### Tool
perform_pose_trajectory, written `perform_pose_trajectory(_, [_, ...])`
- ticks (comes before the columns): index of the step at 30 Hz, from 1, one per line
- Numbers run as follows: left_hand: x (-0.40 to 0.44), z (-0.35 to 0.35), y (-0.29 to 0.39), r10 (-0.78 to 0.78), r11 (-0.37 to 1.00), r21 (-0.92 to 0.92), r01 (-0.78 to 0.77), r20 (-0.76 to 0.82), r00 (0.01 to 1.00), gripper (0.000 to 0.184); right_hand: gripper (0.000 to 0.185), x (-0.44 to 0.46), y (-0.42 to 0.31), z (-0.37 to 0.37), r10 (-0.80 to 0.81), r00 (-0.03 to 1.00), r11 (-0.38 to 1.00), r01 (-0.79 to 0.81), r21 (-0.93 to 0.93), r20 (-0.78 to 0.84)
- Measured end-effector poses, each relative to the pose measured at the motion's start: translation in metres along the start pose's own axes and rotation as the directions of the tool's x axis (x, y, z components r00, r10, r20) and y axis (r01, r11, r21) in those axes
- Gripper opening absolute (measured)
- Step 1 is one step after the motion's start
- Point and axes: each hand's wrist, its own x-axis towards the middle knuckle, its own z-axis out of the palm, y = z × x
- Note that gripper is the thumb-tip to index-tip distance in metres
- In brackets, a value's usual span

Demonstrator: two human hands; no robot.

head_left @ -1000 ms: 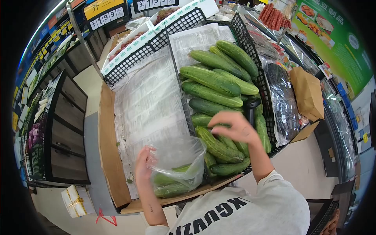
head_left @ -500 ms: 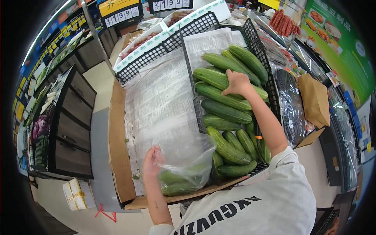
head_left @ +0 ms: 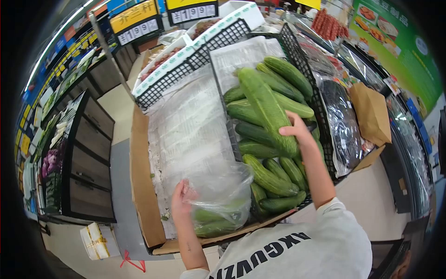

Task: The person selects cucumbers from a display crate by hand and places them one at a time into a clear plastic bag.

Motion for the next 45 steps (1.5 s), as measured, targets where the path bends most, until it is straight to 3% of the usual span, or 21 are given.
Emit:
perform_pose_trajectory(2, [-0.001,0.003,0.002,0.020,1.000,-0.005,-0.020,-0.007,1.000,0.028,0.073,-0.020,0.029,0.011,0.005,0.991,0.863,-0.071,0.500,0.132])
perform_pose_trajectory(3, [-0.001,0.004,0.003,-0.005,1.000,-0.006,0.005,0.001,1.000,0.028,0.081,-0.024,0.038,0.020,-0.083,0.970,0.824,-0.062,0.563,0.227])
perform_pose_trajectory(5, [-0.004,0.005,0.003,0.050,0.998,-0.041,-0.049,0.002,0.999,0.027,0.085,-0.036,0.039,0.039,-0.090,0.979,0.778,-0.047,0.627,0.185])
perform_pose_trajectory(7, [-0.006,-0.003,0.006,0.036,0.998,-0.055,-0.030,0.107,0.994,0.026,0.087,-0.039,0.050,0.043,-0.400,0.853,0.460,-0.130,0.878,0.336])
perform_pose_trajectory(9, [-0.005,-0.006,0.007,0.031,0.997,-0.082,-0.014,0.218,0.975,0.026,0.084,-0.041,0.053,0.046,-0.474,0.823,0.391,-0.120,0.912,0.312])
perform_pose_trajectory(12, [-0.005,0.010,0.010,0.062,0.994,-0.097,-0.047,0.154,0.986,0.028,0.079,-0.047,0.056,0.041,-0.558,0.791,0.290,-0.096,0.952,0.250])
perform_pose_trajectory(14, [-0.006,0.037,0.010,0.095,0.986,-0.086,-0.146,-0.430,0.898,0.029,0.078,-0.052,0.058,0.039,-0.555,0.809,0.220,-0.082,0.972,0.194])
perform_pose_trajectory(15, [-0.008,0.032,0.010,0.081,0.988,-0.086,-0.129,-0.425,0.901,0.029,0.078,-0.055,0.060,0.039,-0.551,0.815,0.222,-0.067,0.973,0.182])
perform_pose_trajectory(17, [-0.009,0.019,0.012,0.089,0.984,-0.152,-0.095,-0.043,0.995,0.029,0.087,-0.060,0.060,0.036,-0.481,0.874,0.289,0.080,0.954,0.073])
perform_pose_trajectory(19, [-0.009,0.025,0.016,0.034,0.952,-0.303,-0.050,-0.058,0.998,0.030,0.083,-0.061,0.046,0.032,-0.494,0.868,0.337,0.128,0.933,0.060])
perform_pose_trajectory(21, [-0.003,0.021,0.013,-0.018,0.893,-0.449,-0.025,-0.092,0.996,0.032,0.079,-0.066,0.030,0.035,-0.250,0.935,0.799,0.346,0.492,-0.251])
perform_pose_trajectory(23, [0.000,0.009,0.015,0.075,0.985,-0.171,-0.024,0.301,0.951,0.035,0.069,-0.064,0.036,0.037,-0.279,0.890,0.851,0.403,0.337,-0.359])
perform_pose_trajectory(25, [-0.008,0.007,0.011,0.043,0.981,-0.192,-0.010,0.172,0.984,0.035,0.062,-0.063,0.038,0.052,-0.276,0.745,0.891,0.435,0.129,-0.607])
perform_pose_trajectory(26, [-0.012,0.009,0.011,0.014,0.974,-0.226,-0.002,0.051,0.999,0.036,0.060,-0.064,0.038,0.054,-0.238,0.779,0.888,0.417,0.196,-0.581])
perform_pose_trajectory(31, [-0.017,0.010,0.003,0.130,0.990,-0.112,-0.086,0.489,0.862,0.037,0.062,-0.054,0.031,0.076,-0.265,0.934,0.676,0.358,0.644,-0.241])
perform_pose_trajectory(36, [-0.022,0.012,0.005,0.179,0.984,-0.094,-0.153,0.497,0.849,0.036,0.067,-0.055,0.018,0.115,-0.233,0.964,0.624,0.252,0.739,-0.131])
perform_pose_trajectory(39, [-0.017,0.014,0.009,0.197,0.980,-0.124,-0.154,0.568,0.799,0.035,0.067,-0.057,0.026,0.124,-0.245,0.969,0.730,0.213,0.650,-0.042])
perform_pose_trajectory(41, [-0.015,0.018,0.010,0.234,0.972,-0.143,-0.186,0.603,0.762,0.036,0.067,-0.063,0.040,0.126,-0.068,0.994,0.913,0.029,0.407,0.082])
perform_pose_trajectory(42, [-0.015,0.018,0.009,0.236,0.972,-0.144,-0.188,0.606,0.760,0.036,0.067,-0.063,0.043,0.124,-0.071,0.994,0.914,0.032,0.405,0.083])
perform_pose_trajectory(44, [-0.016,0.020,0.008,0.292,0.951,-0.240,-0.196,0.481,0.826,0.037,0.066,-0.064,0.037,0.126,0.068,0.926,0.981,-0.130,0.144,0.371])
perform_pose_trajectory(45, [-0.019,0.025,0.009,0.289,0.952,-0.239,-0.193,0.485,0.825,0.037,0.066,-0.065,0.042,0.125,0.066,0.928,0.981,-0.127,0.144,0.367])
